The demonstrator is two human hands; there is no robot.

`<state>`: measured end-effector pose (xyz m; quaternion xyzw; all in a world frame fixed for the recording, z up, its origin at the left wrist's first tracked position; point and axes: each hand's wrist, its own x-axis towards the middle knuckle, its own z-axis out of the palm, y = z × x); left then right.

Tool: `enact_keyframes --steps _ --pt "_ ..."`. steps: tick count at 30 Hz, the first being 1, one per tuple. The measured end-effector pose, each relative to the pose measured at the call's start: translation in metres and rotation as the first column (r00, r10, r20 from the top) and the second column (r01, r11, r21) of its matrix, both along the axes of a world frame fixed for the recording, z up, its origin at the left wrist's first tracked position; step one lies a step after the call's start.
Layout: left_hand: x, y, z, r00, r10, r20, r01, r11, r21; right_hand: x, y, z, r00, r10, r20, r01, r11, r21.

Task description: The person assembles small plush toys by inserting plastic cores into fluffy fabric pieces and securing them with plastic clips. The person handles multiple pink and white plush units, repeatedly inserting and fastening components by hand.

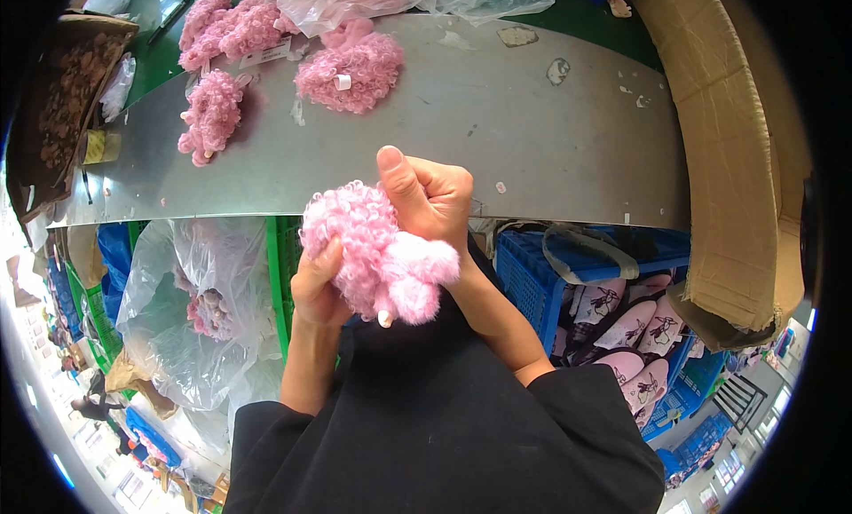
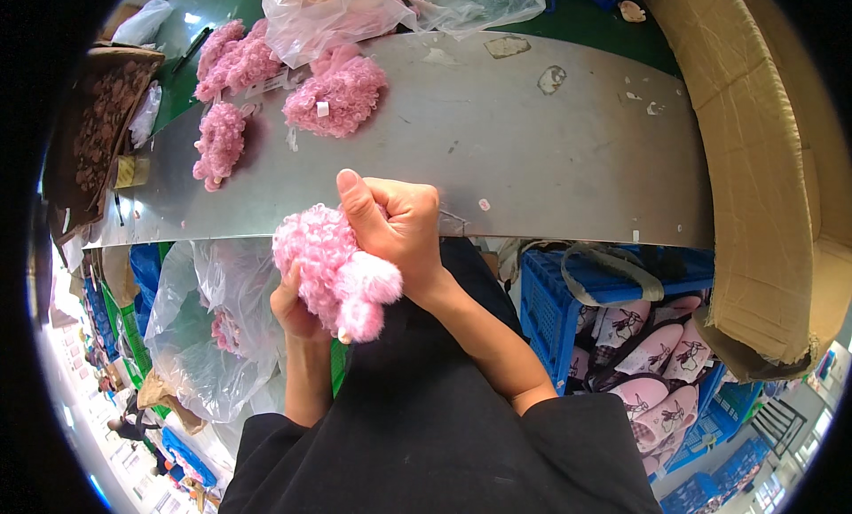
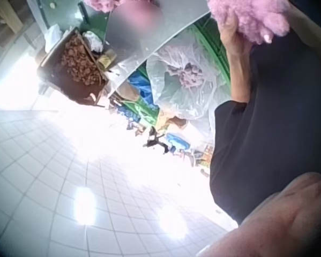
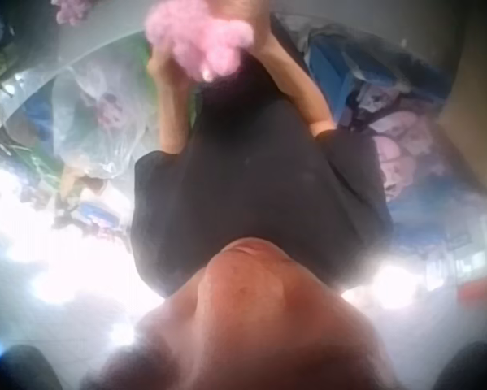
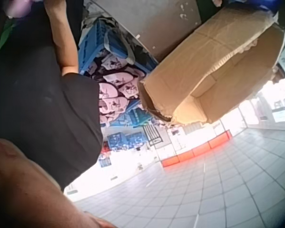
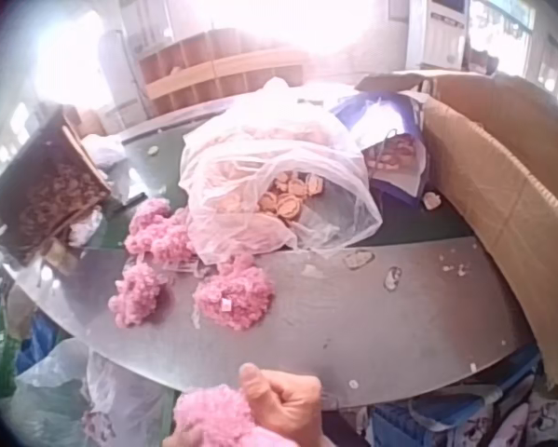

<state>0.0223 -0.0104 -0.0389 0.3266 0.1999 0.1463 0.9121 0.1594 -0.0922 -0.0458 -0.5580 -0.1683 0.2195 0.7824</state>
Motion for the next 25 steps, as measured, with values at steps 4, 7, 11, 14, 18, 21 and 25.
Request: enact_keyframes --steps 4,7,11,14,18,21,25 --pt "0.005 0.001 0.016 0.982 0.071 -0.177 -0.038 0.982 0.186 0.000 0.000 -0.002 1.000 -0.009 -0.001 0.009 1.000 0.014" --pt "0.014 0.007 0.028 0.993 0.028 -0.114 0.004 0.962 0.273 0.000 0.000 -0.006 0.993 0.001 0.115 -0.003 1.000 0.023" --pt "0.023 0.007 0.044 0.956 -0.005 -0.294 0.113 0.930 0.350 0.000 0.001 -0.011 0.975 -0.024 0.222 0.029 0.999 -0.021" --pt "0.025 0.003 0.034 0.952 0.134 -0.276 -0.014 0.918 0.396 0.000 0.002 -0.012 0.964 -0.047 0.260 0.054 0.998 -0.019" --pt "0.019 -0.002 0.026 0.989 0.125 -0.076 -0.109 0.976 0.191 0.000 0.001 -0.009 0.966 -0.013 0.257 0.015 1.000 -0.003" --pt "0.010 -0.002 0.015 0.991 0.126 -0.049 -0.122 0.989 0.079 -0.002 0.002 -0.005 0.964 -0.005 0.267 0.009 1.000 -0.013" --pt "0.002 -0.004 0.007 0.988 0.145 -0.061 -0.142 0.989 0.043 -0.001 0.000 -0.003 0.951 -0.018 0.309 0.030 0.999 -0.036"
